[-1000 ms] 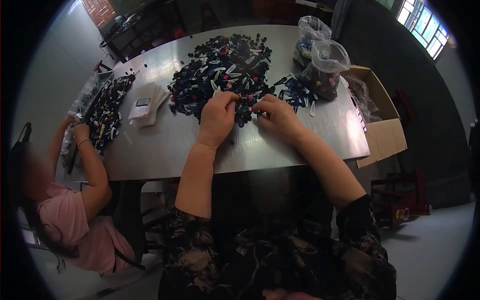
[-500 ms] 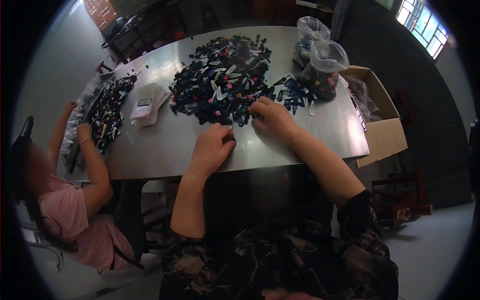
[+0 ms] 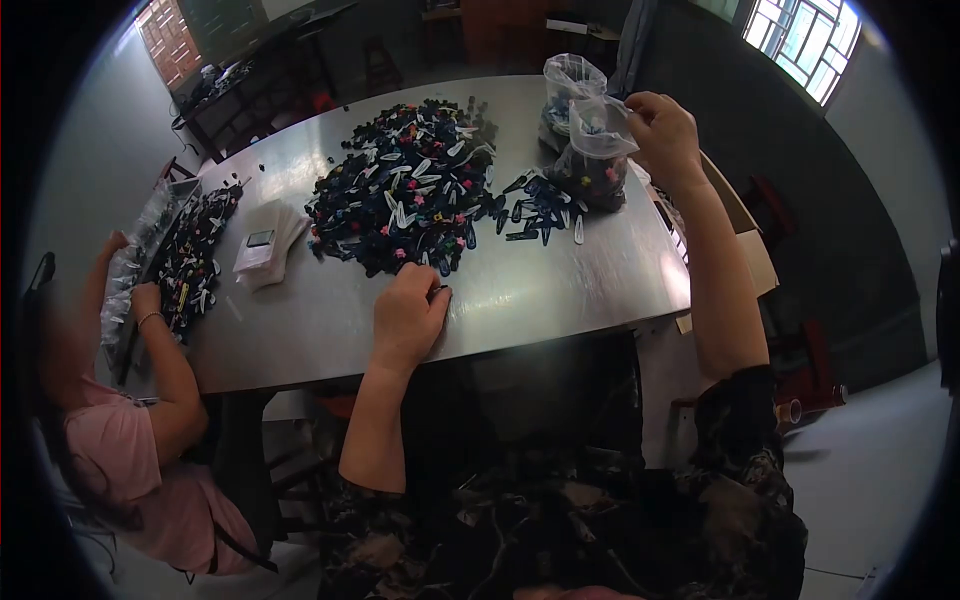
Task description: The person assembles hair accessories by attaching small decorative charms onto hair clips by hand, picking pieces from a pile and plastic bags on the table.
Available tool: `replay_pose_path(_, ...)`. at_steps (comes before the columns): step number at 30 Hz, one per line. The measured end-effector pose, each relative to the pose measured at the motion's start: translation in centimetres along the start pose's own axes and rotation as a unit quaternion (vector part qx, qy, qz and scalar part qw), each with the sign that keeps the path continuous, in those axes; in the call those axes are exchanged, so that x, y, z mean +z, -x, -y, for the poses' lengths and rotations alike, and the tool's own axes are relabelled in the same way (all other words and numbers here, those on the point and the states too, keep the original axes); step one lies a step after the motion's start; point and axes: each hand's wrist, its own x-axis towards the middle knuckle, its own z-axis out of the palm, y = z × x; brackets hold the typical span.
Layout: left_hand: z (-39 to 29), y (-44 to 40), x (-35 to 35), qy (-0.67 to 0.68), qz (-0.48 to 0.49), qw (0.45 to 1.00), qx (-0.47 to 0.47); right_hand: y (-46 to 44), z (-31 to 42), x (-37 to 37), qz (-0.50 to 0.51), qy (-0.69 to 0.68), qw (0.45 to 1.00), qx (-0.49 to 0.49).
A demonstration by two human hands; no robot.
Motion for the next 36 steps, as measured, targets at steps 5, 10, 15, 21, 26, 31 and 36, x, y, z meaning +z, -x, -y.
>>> replay_pose_path(5, 0.1, 0.1, 0.2, -0.011, -0.001, 1.0, 0.002, -1.7, 0.1, 1.3, 0.051, -0.051, 0.997, 0.043)
replay_pose_path(10, 0.1, 0.1, 0.1, 0.006, 0.0, 1.0, -0.005, -2.7, 0.9, 1.0, 0.239, 0.106, 0.963, 0.067)
replay_pose_path(15, 0.3, 0.0, 0.2, 0.001, 0.002, 1.0, -0.006, -1.9, 0.7, 0.2, 0.295, 0.029, 0.954, 0.035)
replay_pose_path(21, 0.5, 0.1, 0.2, 0.001, -0.006, 1.0, -0.021, -1.9, -0.8, 0.9, 0.276, 0.043, 0.959, -0.048)
replay_pose_path(26, 0.6, 0.0, 0.5, 0.004, -0.01, 1.0, -0.018, 1.1, 5.4, 1.8, 0.106, -0.01, 0.987, -0.122)
replay_pose_path(31, 0.8, -0.1, 0.6, -0.008, -0.033, 0.999, -0.026, 7.7, 10.2, 8.7, 0.295, -0.161, 0.928, -0.159)
replay_pose_path(36, 0.9, -0.2, 0.7, -0.018, -0.042, 0.999, -0.016, 10.3, 12.3, 12.0, 0.302, -0.21, 0.917, -0.153)
